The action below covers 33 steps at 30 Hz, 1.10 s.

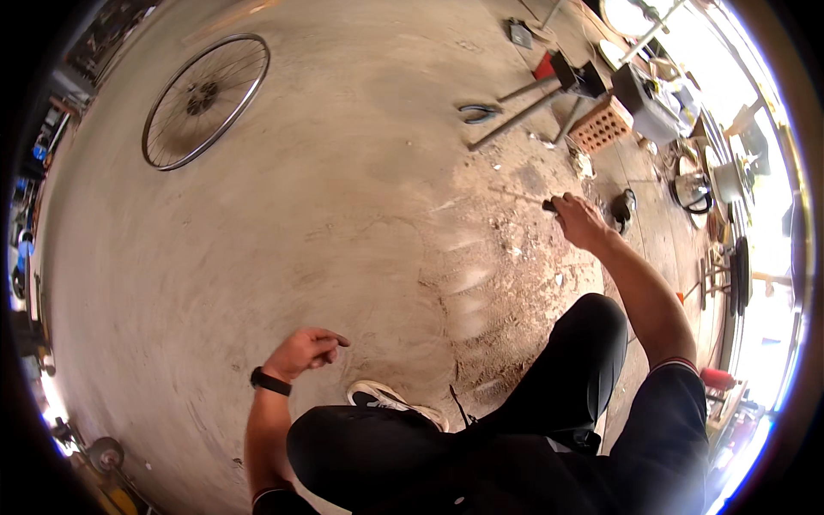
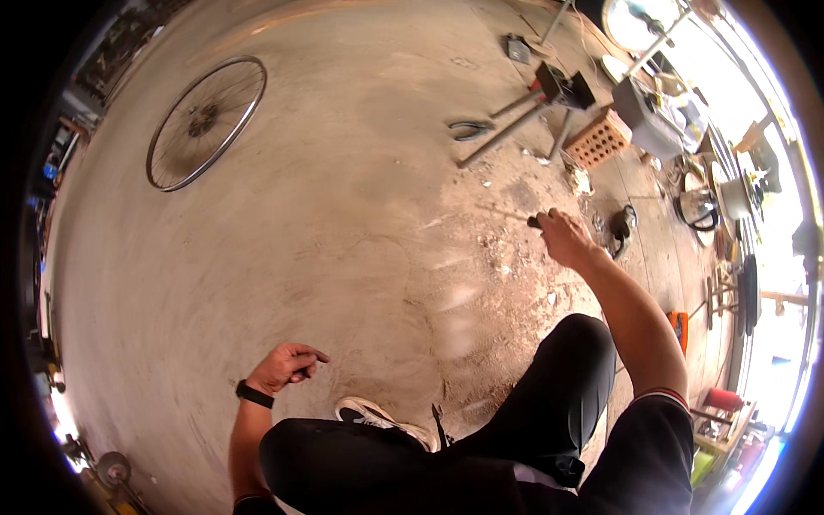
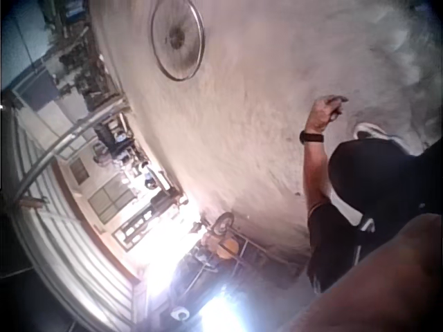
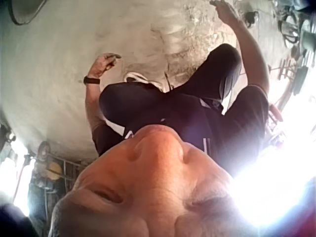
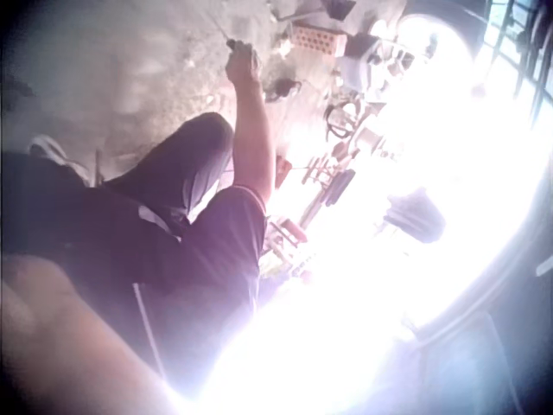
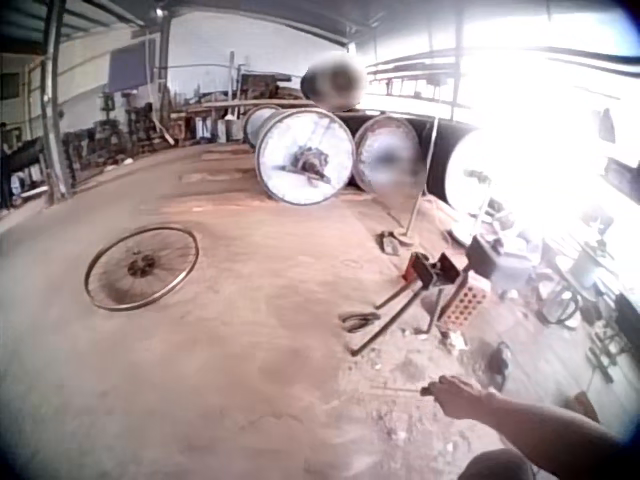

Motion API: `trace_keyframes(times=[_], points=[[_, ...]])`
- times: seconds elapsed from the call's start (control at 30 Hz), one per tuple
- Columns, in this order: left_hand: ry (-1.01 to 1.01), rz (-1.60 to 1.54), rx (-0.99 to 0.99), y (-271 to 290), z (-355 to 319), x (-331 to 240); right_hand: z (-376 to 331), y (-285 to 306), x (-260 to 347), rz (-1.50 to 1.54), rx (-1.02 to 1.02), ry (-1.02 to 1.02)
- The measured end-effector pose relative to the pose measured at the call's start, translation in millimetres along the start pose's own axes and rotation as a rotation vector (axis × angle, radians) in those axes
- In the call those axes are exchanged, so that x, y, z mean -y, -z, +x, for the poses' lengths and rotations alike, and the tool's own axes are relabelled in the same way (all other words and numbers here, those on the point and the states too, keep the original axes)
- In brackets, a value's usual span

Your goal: The person moves a large black cylindrical object and a metal sheet using a yellow hand pallet jack, then enters a workshop and scrapes the concrete floor with a screwdriver.

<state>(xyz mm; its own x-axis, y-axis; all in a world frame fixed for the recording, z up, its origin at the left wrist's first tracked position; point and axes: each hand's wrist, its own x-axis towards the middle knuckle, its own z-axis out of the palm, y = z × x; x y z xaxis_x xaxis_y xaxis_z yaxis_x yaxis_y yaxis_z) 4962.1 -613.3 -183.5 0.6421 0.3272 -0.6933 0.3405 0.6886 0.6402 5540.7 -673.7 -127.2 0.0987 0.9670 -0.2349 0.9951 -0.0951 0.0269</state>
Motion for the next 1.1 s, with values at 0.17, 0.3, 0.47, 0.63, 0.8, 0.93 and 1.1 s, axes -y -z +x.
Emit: trace_keyframes(times=[0.17,0.3,0.47,0.63,0.8,0.93,1.1], points=[[0.080,0.117,0.025,-4.0,-12.0,-69.5,-26.3,-27.6,-31.8,0.065,-0.026,-0.155],[0.109,0.172,-0.009,-33.7,1.9,-114.0,-56.1,-70.3,-39.7,0.151,-0.151,-0.189],[0.123,0.395,-0.077,-101.5,58.4,-149.4,-90.8,-115.1,-48.5,0.297,-0.212,-0.396],[0.061,0.275,-0.046,-155.8,130.7,-133.5,-116.0,-146.5,-45.8,0.378,-0.220,-0.442],[0.044,0.013,-0.036,-219.1,203.6,-84.9,-120.4,-150.2,-45.9,0.528,-0.213,-0.448],[0.045,-0.148,-0.060,-244.2,239.2,-51.5,-141.1,-147.2,-37.7,0.575,-0.231,-0.319],[0.073,-0.144,-0.107,-257.8,256.9,-38.3,-137.3,-156.7,-36.3,0.558,-0.278,-0.298]])
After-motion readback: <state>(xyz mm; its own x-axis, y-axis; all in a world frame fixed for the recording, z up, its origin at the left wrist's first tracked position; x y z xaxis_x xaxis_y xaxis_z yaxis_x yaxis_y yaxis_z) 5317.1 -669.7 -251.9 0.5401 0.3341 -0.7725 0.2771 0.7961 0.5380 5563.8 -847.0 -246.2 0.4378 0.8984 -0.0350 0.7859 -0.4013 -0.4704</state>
